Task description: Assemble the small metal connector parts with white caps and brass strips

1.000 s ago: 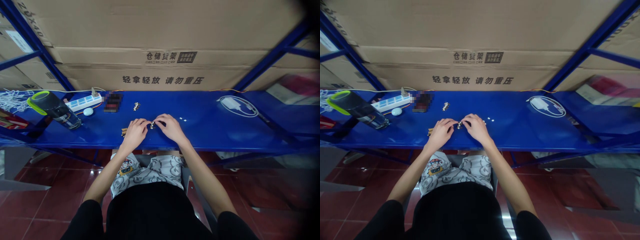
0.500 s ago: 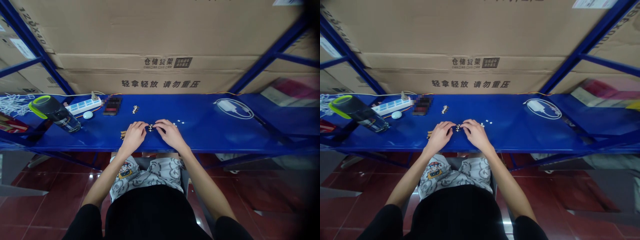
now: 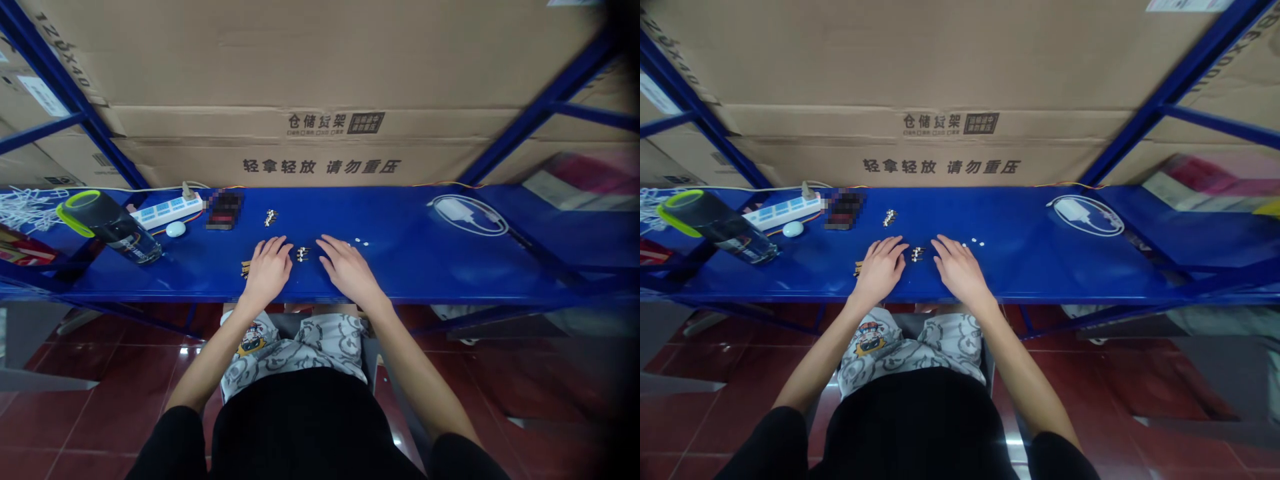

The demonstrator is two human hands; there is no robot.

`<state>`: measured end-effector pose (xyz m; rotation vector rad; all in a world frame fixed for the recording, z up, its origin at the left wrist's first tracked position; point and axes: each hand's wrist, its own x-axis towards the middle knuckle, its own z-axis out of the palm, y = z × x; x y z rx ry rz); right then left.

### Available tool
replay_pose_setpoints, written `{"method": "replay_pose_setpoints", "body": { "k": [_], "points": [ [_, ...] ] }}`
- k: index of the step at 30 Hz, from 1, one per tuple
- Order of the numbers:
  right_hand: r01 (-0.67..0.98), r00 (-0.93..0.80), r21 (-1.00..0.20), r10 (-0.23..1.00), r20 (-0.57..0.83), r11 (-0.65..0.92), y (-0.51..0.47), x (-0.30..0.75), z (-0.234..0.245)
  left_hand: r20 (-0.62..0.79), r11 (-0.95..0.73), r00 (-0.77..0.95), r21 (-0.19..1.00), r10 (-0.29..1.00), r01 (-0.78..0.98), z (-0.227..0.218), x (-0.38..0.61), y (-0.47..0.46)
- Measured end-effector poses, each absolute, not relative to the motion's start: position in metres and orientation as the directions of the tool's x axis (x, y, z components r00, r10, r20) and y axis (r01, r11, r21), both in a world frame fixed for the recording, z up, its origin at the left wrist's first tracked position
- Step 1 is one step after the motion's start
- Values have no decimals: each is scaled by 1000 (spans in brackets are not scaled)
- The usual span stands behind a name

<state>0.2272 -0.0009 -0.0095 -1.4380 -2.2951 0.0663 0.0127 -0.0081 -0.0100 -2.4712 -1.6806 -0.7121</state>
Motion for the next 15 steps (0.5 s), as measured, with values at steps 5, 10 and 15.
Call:
{"method": "replay_pose_setpoints", "body": {
  "k": [5,10,15],
  "points": [
    [830,-391,-280,861,324,482,0,227,-16,362,-397,306,210,880,894,-11,11,-6],
    [832,-405,-255,854,327,492,0,226,-13,354,-393,306,208,884,896,-10,11,-6],
    [831,-379,-288,863,334,476,5,224,-12,363,-409,320,199,875,891,-10,10,-5]
  ]
}}
